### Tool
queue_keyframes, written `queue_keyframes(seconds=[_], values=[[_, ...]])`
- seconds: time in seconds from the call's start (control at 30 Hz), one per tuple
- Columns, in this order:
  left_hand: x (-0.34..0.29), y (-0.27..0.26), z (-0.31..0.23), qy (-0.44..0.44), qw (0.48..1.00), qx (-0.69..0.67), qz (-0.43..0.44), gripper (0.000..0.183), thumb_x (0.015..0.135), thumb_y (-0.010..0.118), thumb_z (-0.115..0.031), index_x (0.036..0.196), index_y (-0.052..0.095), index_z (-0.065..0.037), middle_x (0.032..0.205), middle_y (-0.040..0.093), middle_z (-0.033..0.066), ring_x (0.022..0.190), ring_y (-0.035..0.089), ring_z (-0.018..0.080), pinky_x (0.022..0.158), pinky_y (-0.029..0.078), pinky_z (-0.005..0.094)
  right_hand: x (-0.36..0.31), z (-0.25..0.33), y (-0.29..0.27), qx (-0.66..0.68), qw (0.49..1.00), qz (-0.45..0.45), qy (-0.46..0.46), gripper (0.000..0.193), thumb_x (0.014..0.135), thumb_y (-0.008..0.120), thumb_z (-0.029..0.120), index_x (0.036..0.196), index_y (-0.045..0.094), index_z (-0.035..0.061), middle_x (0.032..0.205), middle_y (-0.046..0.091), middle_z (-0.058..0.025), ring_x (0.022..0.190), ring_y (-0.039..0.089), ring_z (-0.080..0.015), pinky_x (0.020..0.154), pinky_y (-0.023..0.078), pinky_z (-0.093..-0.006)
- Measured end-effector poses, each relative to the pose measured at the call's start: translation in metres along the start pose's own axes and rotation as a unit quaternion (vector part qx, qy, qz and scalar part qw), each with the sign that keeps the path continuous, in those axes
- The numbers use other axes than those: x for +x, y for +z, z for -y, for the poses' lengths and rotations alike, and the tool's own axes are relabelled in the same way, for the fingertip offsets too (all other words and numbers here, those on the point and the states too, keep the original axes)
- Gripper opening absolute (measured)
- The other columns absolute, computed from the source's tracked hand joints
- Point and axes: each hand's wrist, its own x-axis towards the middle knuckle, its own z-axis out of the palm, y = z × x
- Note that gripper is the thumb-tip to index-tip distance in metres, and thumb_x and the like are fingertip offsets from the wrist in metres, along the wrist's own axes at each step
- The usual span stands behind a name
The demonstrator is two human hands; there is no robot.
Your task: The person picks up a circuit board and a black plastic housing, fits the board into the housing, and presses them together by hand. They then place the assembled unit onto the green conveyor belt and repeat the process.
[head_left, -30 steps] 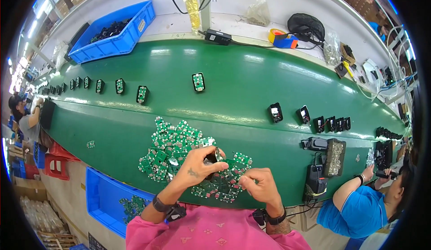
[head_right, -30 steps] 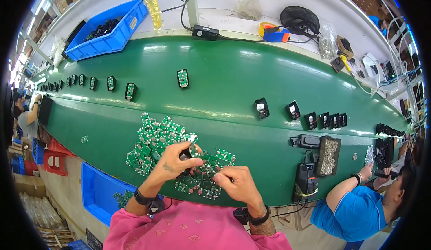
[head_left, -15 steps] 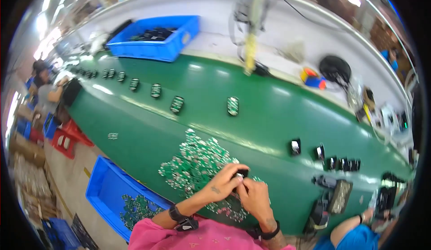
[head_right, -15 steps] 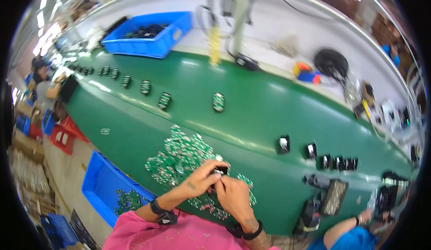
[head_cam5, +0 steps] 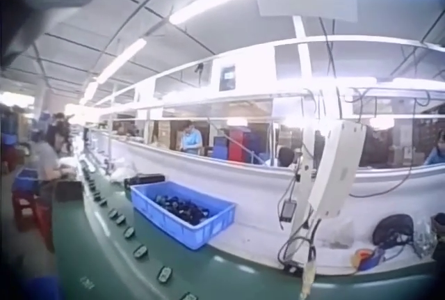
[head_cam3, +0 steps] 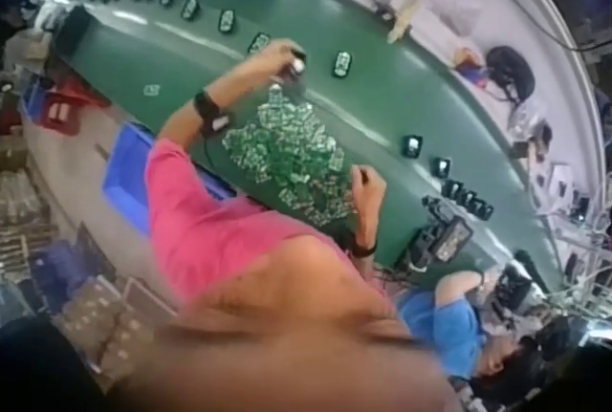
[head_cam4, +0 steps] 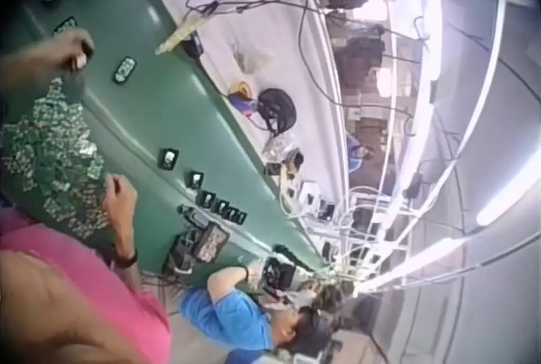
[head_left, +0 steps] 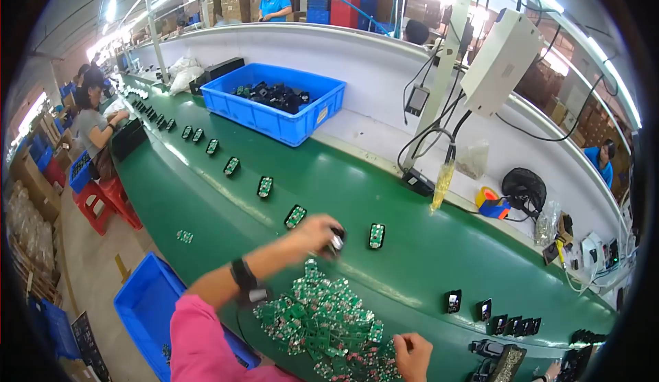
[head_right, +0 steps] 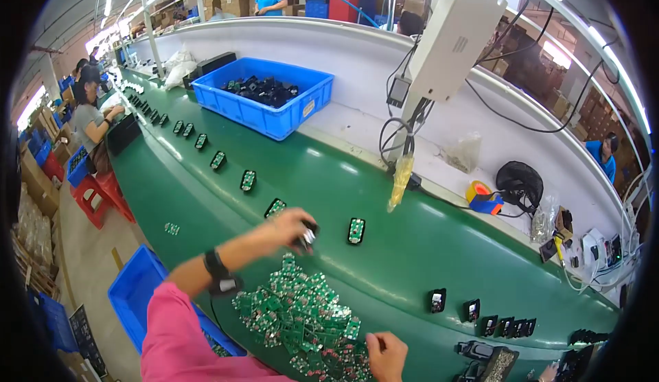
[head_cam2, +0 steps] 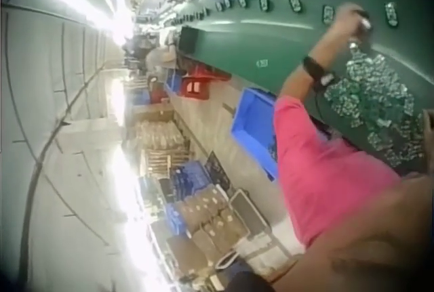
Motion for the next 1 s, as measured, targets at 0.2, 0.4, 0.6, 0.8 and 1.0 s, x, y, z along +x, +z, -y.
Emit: queue_keyframes(seconds=[0.2, 0.4, 0.6, 0.8, 1.0], values=[[0.151, -0.151, -0.096, 0.087, 0.956, -0.152, -0.235, 0.012, 0.088, 0.05, -0.002, 0.089, 0.058, 0.007, 0.086, 0.063, 0.0171, 0.076, 0.069, 0.0305, 0.065, 0.061, 0.0388, -0.041, -0.076, -0.004, -0.038, 0.98, -0.149, 0.124, 0.02, 0.091, 0.065, 0.019, 0.09, 0.068, -0.0007, 0.076, 0.066, -0.0193, 0.066, 0.063, -0.031, 0.065, 0.05, -0.0387], [0.241, -0.228, -0.128, 0.228, 0.889, -0.345, -0.194, 0.041, 0.099, 0.054, -0.024, 0.125, 0.046, 0.007, 0.126, 0.053, 0.0225, 0.112, 0.056, 0.0375, 0.091, 0.054, 0.0506, -0.046, -0.092, 0.016, -0.065, 0.944, -0.253, 0.204, 0.023, 0.092, 0.065, 0.022, 0.094, 0.069, -0.0004, 0.081, 0.069, -0.0203, 0.07, 0.066, -0.0314, 0.067, 0.052, -0.0413], [0.254, -0.238, -0.108, 0.2, 0.876, -0.343, -0.275, 0.077, 0.094, 0.061, -0.043, 0.149, 0.022, -0.006, 0.153, 0.023, 0.0248, 0.132, 0.041, 0.0421, 0.104, 0.041, 0.0548, -0.057, -0.102, 0.025, -0.028, 0.947, -0.296, 0.122, 0.016, 0.088, 0.066, 0.015, 0.083, 0.068, -0.0008, 0.071, 0.066, -0.018, 0.061, 0.063, -0.0258, 0.061, 0.05, -0.0362], [0.141, -0.224, -0.089, 0.158, 0.975, -0.031, -0.152, 0.05, 0.098, 0.054, -0.044, 0.133, 0.05, -0.008, 0.132, 0.051, 0.013, 0.117, 0.056, 0.0288, 0.097, 0.046, 0.0426, -0.033, -0.082, 0.022, 0.013, 0.93, -0.309, 0.198, 0.018, 0.086, 0.069, 0.013, 0.075, 0.066, -0.0012, 0.062, 0.061, -0.0138, 0.054, 0.058, -0.0203, 0.054, 0.047, -0.033], [0.005, -0.043, -0.072, 0.019, 0.984, 0.172, 0.043, 0.041, 0.096, 0.056, -0.033, 0.127, 0.056, -0.005, 0.111, 0.064, 0.0073, 0.094, 0.064, 0.0173, 0.085, 0.05, 0.0314, 0.042, -0.105, -0.01, -0.177, 0.947, -0.251, 0.093, 0.045, 0.08, 0.078, 0.022, 0.112, 0.059, -0.0033, 0.094, 0.062, -0.0174, 0.084, 0.062, -0.0326, 0.073, 0.05, -0.0387]])
